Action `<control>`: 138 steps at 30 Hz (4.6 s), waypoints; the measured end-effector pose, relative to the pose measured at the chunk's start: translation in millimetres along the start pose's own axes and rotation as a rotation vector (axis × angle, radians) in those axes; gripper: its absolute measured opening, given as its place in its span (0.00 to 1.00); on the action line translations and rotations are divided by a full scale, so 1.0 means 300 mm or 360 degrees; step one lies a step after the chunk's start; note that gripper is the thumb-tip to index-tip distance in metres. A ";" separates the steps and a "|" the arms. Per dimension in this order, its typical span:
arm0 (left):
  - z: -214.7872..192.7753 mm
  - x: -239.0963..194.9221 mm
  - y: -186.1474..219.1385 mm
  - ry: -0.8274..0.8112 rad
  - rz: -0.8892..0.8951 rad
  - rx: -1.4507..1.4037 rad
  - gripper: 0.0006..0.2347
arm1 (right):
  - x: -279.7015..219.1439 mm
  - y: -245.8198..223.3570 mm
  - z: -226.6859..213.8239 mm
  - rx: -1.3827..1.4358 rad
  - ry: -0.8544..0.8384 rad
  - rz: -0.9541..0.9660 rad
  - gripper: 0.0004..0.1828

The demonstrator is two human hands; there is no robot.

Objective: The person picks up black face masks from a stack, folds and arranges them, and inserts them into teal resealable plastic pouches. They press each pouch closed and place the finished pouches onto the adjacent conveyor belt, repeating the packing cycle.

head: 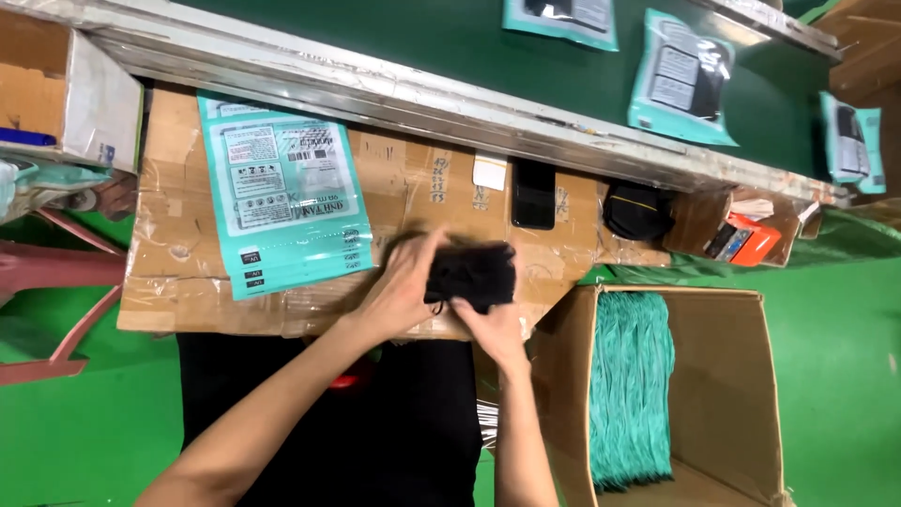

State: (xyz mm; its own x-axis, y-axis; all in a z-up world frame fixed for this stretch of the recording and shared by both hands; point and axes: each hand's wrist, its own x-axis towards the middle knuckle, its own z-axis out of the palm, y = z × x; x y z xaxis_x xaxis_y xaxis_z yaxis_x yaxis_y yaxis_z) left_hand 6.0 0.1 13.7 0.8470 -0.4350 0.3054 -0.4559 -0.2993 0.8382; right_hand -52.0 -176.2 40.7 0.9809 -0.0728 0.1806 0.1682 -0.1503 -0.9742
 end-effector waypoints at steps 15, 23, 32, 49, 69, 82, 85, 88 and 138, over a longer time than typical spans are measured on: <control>0.081 -0.027 -0.031 -0.0116 -0.0976 -0.0513 0.42 | -0.038 0.179 -0.015 -0.0742 0.0001 -0.0544 0.37; -0.255 -0.108 -0.013 0.0526 0.0477 0.0720 0.16 | -0.063 0.260 -0.021 -0.0409 0.0581 -0.0129 0.22; -0.472 -0.113 -0.137 0.0147 0.0203 0.1144 0.11 | 0.075 0.267 0.133 -0.0191 0.0642 0.0145 0.15; -0.548 -0.023 0.073 0.0696 0.0630 0.0704 0.05 | 0.169 -0.122 0.399 -0.0891 0.0082 -0.0087 0.10; -0.207 -0.108 0.032 0.0963 -0.0690 -0.0959 0.13 | 0.070 -0.106 0.345 0.1374 0.0623 0.1007 0.17; -0.036 -0.195 0.112 -0.0383 -0.0526 -0.0978 0.09 | 0.054 -0.059 0.205 0.1429 0.0479 0.0693 0.10; -0.195 -0.145 0.252 -0.0678 -0.0048 -0.0257 0.07 | 0.045 -0.138 0.123 0.0120 0.0425 0.0193 0.14; -0.396 -0.019 0.420 0.0367 0.0549 0.0231 0.13 | 0.012 -0.205 0.078 0.0079 0.0490 0.0258 0.15; -0.260 -0.043 0.292 0.0509 -0.0216 -0.0542 0.03 | 0.026 -0.105 0.120 0.0803 0.0082 0.0333 0.08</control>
State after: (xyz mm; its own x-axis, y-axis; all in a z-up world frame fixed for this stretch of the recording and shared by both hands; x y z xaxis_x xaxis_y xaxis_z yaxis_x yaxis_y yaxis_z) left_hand -23.6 45.9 118.5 0.9585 -0.1125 0.2620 -0.2655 -0.0168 0.9640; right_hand -46.2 -136.5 68.0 0.9945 -0.1007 -0.0300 0.0087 0.3631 -0.9317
